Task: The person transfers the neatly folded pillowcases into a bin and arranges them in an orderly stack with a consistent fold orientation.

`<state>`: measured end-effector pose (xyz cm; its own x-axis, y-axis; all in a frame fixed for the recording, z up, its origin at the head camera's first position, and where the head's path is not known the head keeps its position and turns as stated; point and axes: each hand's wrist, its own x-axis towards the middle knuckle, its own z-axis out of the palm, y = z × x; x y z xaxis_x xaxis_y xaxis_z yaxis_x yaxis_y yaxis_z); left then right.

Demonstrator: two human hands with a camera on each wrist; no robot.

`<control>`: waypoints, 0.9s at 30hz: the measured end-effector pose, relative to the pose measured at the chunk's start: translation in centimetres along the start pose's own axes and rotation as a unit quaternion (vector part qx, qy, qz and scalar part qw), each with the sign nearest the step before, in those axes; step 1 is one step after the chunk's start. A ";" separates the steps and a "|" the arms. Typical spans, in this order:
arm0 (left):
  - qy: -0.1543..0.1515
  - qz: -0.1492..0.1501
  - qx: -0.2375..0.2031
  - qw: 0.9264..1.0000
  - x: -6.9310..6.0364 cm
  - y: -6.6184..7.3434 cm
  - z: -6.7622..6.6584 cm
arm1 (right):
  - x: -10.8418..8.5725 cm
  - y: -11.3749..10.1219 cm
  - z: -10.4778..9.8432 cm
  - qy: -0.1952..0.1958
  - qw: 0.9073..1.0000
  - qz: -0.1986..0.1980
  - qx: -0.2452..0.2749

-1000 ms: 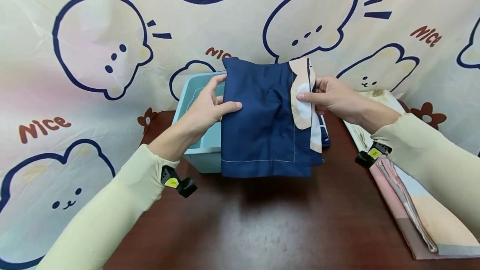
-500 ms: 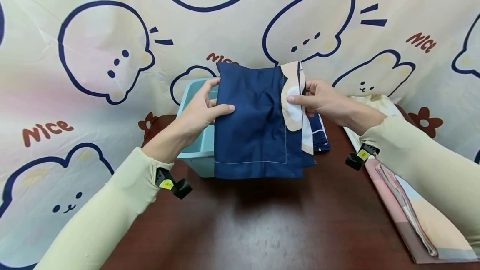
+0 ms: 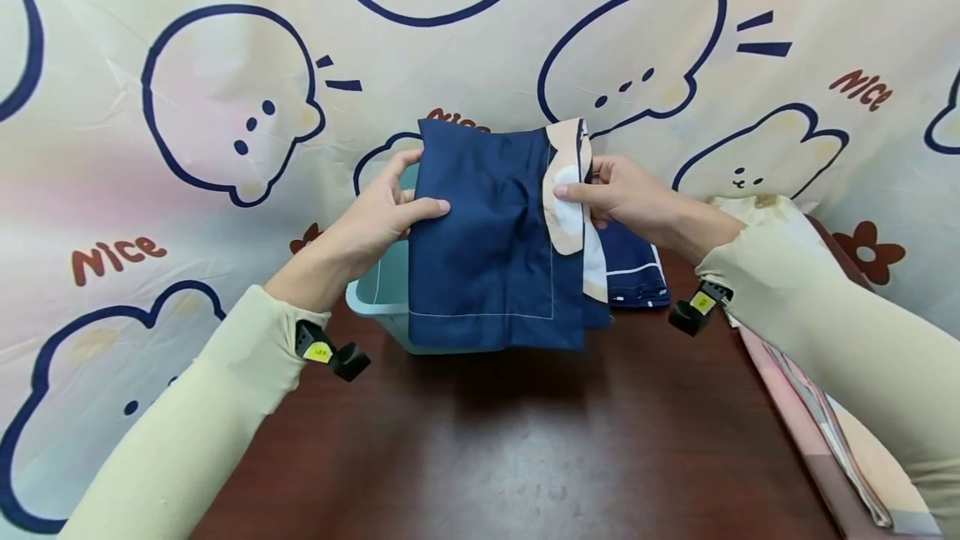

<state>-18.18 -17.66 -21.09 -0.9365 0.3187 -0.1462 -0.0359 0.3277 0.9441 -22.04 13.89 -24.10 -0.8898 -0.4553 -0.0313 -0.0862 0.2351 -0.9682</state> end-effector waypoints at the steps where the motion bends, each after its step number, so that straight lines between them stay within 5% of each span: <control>1: 0.002 0.000 0.001 1.000 0.0 0.0 -0.2 | 0.2 -0.1 0.1 0.000 1.000 -0.002 0.001; 27: 0.031 0.004 -0.016 0.999 0.0 -0.5 -4.6 | 4.3 -1.7 3.2 0.000 0.999 -0.008 0.044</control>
<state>-19.80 -21.93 -20.18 -0.9564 0.2661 -0.1207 -0.0377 0.2971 0.9541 -24.30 8.82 -23.35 -0.8883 -0.4589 -0.0150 -0.0610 0.1504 -0.9867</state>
